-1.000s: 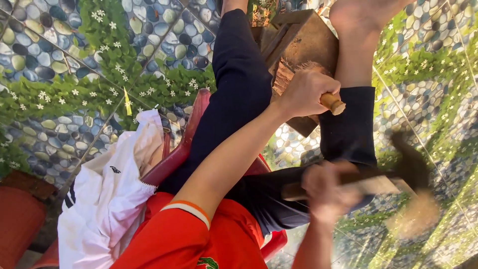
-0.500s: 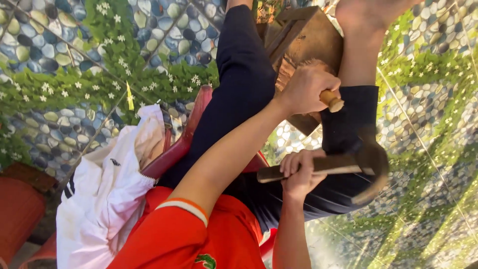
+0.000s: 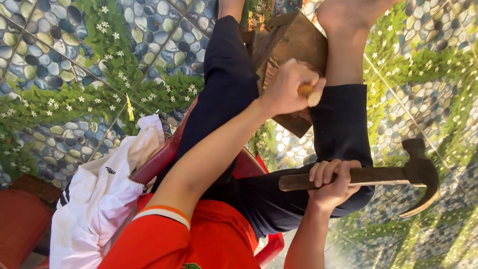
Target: Carving a decorative pattern into a wooden block using a hammer and a hand chisel.
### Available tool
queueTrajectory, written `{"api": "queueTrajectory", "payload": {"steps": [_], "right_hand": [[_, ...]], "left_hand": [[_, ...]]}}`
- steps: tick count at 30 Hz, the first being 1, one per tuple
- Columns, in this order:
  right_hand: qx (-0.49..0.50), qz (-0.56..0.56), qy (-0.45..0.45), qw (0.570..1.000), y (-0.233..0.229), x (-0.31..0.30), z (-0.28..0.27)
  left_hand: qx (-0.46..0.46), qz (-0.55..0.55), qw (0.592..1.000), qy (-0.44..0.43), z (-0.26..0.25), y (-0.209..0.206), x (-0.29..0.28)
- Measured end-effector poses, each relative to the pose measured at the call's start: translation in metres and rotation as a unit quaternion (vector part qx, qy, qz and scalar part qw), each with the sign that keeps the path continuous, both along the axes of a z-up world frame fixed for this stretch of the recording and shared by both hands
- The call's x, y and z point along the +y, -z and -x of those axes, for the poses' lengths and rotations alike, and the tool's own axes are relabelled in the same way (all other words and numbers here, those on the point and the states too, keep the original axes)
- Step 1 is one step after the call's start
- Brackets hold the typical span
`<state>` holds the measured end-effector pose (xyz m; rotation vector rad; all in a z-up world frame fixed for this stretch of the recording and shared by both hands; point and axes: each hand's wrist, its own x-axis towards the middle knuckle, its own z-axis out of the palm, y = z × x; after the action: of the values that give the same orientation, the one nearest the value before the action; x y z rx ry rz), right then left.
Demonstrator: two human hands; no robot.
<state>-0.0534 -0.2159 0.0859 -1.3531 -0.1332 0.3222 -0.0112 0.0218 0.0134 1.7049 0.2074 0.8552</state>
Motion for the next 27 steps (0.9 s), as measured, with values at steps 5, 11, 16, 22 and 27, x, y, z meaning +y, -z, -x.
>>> {"api": "queueTrajectory", "payload": {"steps": [5,11,16,22,27], "right_hand": [[-0.011,0.023,0.019,0.999,-0.004,-0.016,-0.008],[0.019,-0.024,0.033,0.999,0.004,-0.023,-0.026],[0.040,-0.034,0.032,0.998,0.012,-0.024,-0.032],[0.043,-0.022,0.040,0.998,0.016,-0.027,-0.033],[0.053,-0.022,0.038,0.998,0.018,-0.026,-0.031]], "left_hand": [[0.006,0.085,0.996,0.019,-0.024,-0.004,0.017],[0.039,-0.145,0.989,-0.007,0.003,0.021,-0.025],[0.048,-0.206,0.977,0.029,-0.001,0.041,-0.023],[0.061,-0.215,0.974,0.024,-0.008,0.041,-0.031],[0.025,-0.205,0.978,-0.006,0.021,0.031,-0.031]]}}
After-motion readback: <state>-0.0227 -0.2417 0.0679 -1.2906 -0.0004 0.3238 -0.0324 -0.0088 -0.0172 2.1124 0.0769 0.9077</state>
